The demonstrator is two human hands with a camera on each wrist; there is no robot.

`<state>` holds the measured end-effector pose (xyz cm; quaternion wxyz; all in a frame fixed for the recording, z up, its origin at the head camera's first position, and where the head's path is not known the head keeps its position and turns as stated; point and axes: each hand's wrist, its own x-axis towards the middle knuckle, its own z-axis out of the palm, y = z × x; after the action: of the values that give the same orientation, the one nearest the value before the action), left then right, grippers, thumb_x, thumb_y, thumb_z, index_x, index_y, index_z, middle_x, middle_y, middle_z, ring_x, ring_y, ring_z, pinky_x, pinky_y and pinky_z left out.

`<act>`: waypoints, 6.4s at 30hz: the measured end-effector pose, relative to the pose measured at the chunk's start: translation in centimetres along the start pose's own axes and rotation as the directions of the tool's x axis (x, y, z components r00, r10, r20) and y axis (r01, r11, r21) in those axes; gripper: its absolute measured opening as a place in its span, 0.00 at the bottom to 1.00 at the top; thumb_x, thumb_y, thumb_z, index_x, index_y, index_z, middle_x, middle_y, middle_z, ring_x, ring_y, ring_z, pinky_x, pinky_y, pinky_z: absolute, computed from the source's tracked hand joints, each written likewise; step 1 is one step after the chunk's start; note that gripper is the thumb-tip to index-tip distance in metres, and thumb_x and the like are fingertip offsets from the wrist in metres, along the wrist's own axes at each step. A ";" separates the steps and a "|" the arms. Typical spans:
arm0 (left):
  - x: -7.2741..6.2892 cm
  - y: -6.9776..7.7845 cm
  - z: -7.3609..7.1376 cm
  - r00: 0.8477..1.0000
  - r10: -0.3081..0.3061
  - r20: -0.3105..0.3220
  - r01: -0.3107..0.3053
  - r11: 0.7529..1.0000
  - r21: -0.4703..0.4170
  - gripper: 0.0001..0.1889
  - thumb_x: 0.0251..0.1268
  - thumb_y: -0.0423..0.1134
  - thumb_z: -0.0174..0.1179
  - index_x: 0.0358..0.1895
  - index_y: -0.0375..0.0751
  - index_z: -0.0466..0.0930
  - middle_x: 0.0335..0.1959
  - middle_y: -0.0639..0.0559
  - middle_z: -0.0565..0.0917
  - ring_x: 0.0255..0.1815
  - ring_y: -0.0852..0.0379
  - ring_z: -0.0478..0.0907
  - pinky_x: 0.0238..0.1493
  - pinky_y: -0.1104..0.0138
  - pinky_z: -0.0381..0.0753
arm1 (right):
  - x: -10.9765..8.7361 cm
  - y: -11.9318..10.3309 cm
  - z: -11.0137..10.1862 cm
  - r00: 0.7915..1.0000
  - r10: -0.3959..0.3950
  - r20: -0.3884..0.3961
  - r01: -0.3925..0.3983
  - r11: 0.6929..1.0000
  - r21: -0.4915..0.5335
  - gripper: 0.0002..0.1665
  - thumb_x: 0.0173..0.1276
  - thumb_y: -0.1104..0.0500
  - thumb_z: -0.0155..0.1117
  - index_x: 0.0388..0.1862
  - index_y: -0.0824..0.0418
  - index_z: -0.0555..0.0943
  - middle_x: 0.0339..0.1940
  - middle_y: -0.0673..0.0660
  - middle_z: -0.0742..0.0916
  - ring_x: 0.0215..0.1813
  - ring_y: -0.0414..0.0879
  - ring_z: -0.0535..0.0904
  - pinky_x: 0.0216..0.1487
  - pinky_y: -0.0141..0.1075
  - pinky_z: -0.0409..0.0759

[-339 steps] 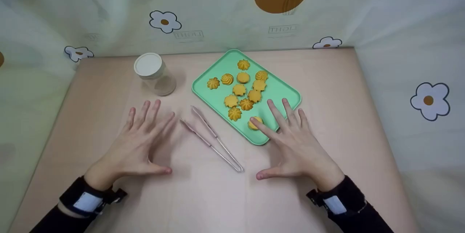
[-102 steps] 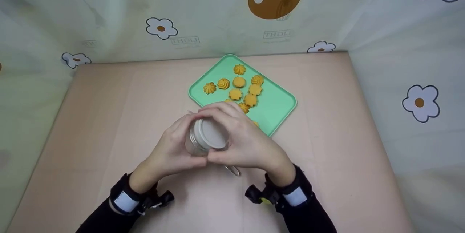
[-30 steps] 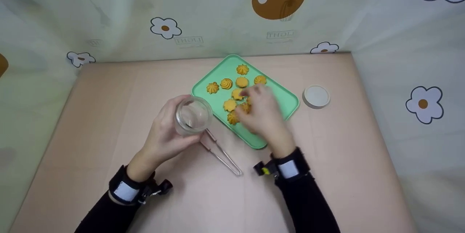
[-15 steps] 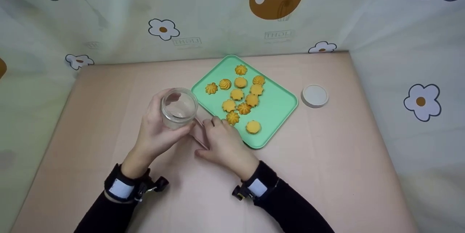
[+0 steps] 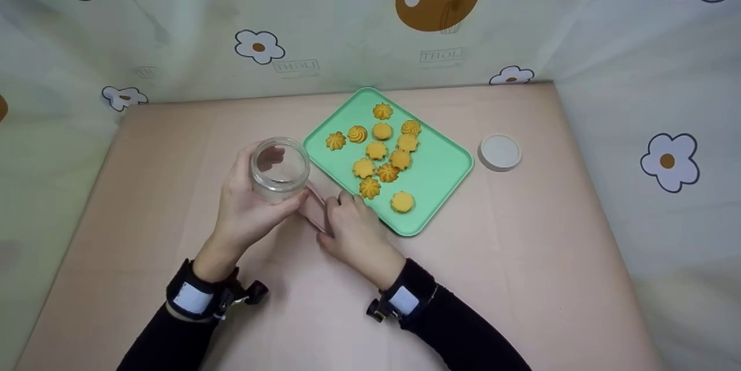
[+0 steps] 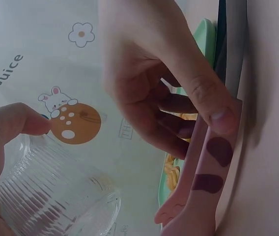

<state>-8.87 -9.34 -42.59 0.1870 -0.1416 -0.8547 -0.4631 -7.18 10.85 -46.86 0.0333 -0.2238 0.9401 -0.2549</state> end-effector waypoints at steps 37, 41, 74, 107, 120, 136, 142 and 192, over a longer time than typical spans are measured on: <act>-1.8 -2.0 3.5 0.937 -0.187 0.296 0.247 0.952 -0.180 0.48 0.48 0.46 0.86 0.75 0.47 0.71 0.62 0.46 0.85 0.63 0.52 0.82 0.68 0.50 0.81 | -2.0 6.6 -14.3 0.983 0.150 -0.105 -0.143 0.987 0.075 0.31 0.89 0.58 0.55 0.83 0.69 0.67 0.59 0.73 0.85 0.55 0.65 0.81 0.57 0.62 0.82; -3.1 -3.6 4.9 0.944 -0.119 0.308 0.203 0.945 -0.258 0.48 0.49 0.47 0.87 0.75 0.46 0.71 0.64 0.48 0.84 0.66 0.54 0.81 0.71 0.51 0.79 | -2.4 7.1 -14.7 0.988 0.106 -0.114 -0.101 0.994 0.050 0.31 0.88 0.57 0.57 0.82 0.69 0.69 0.58 0.72 0.86 0.53 0.63 0.80 0.53 0.60 0.80; -3.9 -6.5 7.0 0.957 -0.022 0.288 0.168 0.855 -0.491 0.50 0.48 0.43 0.89 0.76 0.49 0.69 0.68 0.53 0.81 0.72 0.48 0.77 0.78 0.46 0.72 | -1.3 8.7 -14.3 0.984 0.174 0.047 -0.174 0.985 -0.015 0.32 0.85 0.50 0.65 0.74 0.72 0.77 0.65 0.73 0.86 0.65 0.67 0.83 0.67 0.66 0.80; -3.9 -6.6 7.1 0.960 -0.026 0.277 0.167 0.850 -0.500 0.52 0.43 0.34 0.89 0.76 0.42 0.69 0.67 0.45 0.82 0.71 0.42 0.78 0.77 0.41 0.71 | 0.9 11.3 -10.4 0.957 0.289 0.002 -0.289 0.957 0.010 0.34 0.79 0.45 0.72 0.69 0.70 0.81 0.58 0.70 0.88 0.58 0.63 0.84 0.57 0.59 0.82; -3.9 -6.5 6.8 0.957 -0.027 0.288 0.167 0.865 -0.472 0.50 0.48 0.43 0.89 0.76 0.49 0.69 0.68 0.49 0.82 0.71 0.48 0.78 0.77 0.45 0.72 | 0.5 11.0 -10.3 0.960 0.275 0.057 -0.276 0.961 0.020 0.35 0.78 0.49 0.71 0.71 0.73 0.78 0.54 0.69 0.85 0.53 0.60 0.81 0.54 0.55 0.84; -3.9 -6.6 6.9 0.958 -0.001 0.286 0.143 0.868 -0.476 0.49 0.50 0.44 0.88 0.76 0.49 0.68 0.68 0.50 0.82 0.72 0.47 0.77 0.78 0.46 0.71 | 0.6 11.1 -10.2 0.965 0.258 0.051 -0.259 0.966 0.021 0.33 0.86 0.48 0.63 0.73 0.74 0.76 0.52 0.69 0.85 0.51 0.60 0.80 0.52 0.55 0.82; -4.0 -6.7 6.9 0.959 -0.004 0.282 0.144 0.866 -0.479 0.50 0.50 0.44 0.88 0.76 0.50 0.68 0.68 0.49 0.82 0.72 0.47 0.77 0.78 0.45 0.72 | 0.7 10.9 -10.1 0.957 0.284 0.067 -0.283 0.959 -0.029 0.36 0.87 0.47 0.60 0.81 0.69 0.71 0.66 0.76 0.83 0.64 0.69 0.82 0.64 0.65 0.81; -3.9 -6.5 6.8 0.957 -0.009 0.289 0.147 0.876 -0.460 0.50 0.50 0.45 0.88 0.76 0.49 0.69 0.67 0.52 0.82 0.71 0.50 0.78 0.76 0.45 0.72 | -1.6 7.9 -14.1 0.968 -0.025 -0.251 0.062 0.988 0.142 0.19 0.81 0.57 0.70 0.66 0.61 0.85 0.36 0.54 0.89 0.24 0.42 0.76 0.23 0.30 0.73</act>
<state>-9.35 -7.37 -52.59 0.0055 -0.2118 -0.7372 -0.6416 -11.43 24.16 -38.61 -0.0735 -0.2075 0.9102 -0.3507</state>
